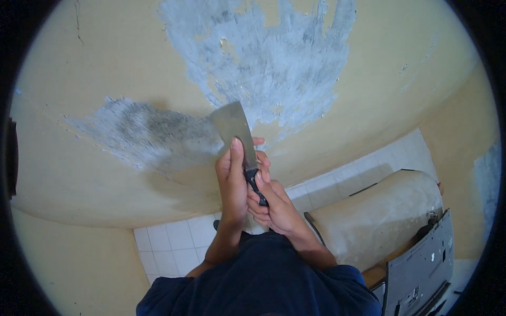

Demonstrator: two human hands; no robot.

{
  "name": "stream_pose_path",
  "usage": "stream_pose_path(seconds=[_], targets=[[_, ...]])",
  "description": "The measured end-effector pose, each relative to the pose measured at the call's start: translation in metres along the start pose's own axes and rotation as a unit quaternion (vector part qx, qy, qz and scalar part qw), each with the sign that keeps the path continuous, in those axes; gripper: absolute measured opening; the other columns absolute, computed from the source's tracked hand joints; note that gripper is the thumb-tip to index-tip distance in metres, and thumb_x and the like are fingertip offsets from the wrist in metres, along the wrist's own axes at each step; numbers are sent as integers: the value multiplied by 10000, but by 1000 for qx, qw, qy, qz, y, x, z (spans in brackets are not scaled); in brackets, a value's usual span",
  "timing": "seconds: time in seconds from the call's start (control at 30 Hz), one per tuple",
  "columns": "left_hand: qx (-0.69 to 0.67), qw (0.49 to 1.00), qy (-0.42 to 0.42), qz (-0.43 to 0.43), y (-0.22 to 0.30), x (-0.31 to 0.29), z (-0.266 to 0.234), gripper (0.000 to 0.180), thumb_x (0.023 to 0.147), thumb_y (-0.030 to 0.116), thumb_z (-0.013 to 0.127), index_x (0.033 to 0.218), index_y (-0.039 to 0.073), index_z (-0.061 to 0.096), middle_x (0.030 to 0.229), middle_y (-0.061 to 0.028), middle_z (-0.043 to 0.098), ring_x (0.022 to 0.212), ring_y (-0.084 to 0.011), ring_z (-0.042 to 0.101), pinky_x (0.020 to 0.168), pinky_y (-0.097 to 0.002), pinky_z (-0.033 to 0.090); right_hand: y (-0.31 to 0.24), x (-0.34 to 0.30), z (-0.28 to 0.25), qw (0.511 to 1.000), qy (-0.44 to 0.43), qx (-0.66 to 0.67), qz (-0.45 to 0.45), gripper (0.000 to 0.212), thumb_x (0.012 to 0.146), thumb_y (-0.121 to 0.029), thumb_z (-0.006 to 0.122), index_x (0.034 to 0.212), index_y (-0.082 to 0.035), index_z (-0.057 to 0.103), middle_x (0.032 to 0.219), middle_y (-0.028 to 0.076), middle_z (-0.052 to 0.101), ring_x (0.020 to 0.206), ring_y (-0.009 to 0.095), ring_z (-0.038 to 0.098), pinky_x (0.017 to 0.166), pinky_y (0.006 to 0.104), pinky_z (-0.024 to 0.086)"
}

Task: Scraping old paint or plaster off a room wall using a putty knife.

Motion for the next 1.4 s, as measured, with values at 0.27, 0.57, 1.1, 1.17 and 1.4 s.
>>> stream_pose_path(seconds=[0.27, 0.57, 1.1, 1.17, 1.4], targets=[[22, 999, 25, 21, 5, 4, -7, 480, 994, 370, 329, 995, -48, 565, 660, -84, 569, 481, -72, 511, 425, -185, 376, 4, 7, 0, 1000, 15, 11, -11, 408, 993, -412, 296, 740, -101, 371, 534, -46, 292, 399, 40, 221, 362, 192, 187], [37, 999, -5, 3, 5, 5, 0, 484, 995, 366, 329, 988, -45, 585, 687, -98, 590, 508, -85, 537, 472, -192, 412, -1, 3, 2, 999, 10, 12, -28, 411, 988, -423, 305, 749, -95, 368, 542, -44, 298, 403, 36, 222, 366, 182, 189], [64, 997, -35, -12, 5, 5, -14, 495, 988, 382, 347, 1034, -31, 615, 709, -107, 623, 556, -95, 573, 508, -195, 437, 17, 15, 9, 996, -53, 59, -31, 424, 976, -465, 294, 778, -95, 358, 543, -29, 291, 398, 43, 228, 365, 181, 185], [67, 995, -64, -18, 13, 7, -12, 496, 987, 381, 349, 1028, -36, 616, 706, -111, 627, 557, -96, 575, 513, -200, 442, 13, 16, 20, 995, -69, 54, -39, 431, 973, -477, 288, 784, -96, 357, 540, -27, 292, 395, 45, 229, 361, 183, 181], [71, 995, -62, -15, 4, 7, -11, 487, 992, 358, 344, 1019, -50, 609, 685, -113, 625, 556, -96, 571, 524, -208, 450, 17, 13, 11, 996, -43, 75, -26, 435, 972, -480, 286, 782, -95, 358, 535, -28, 285, 390, 46, 227, 355, 185, 179]])
Point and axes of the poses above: each hand's wrist, its own x-axis towards the middle knuckle, its own z-axis out of the palm, y = z × x, the point moved 9 cm from there along x, towards the middle knuckle
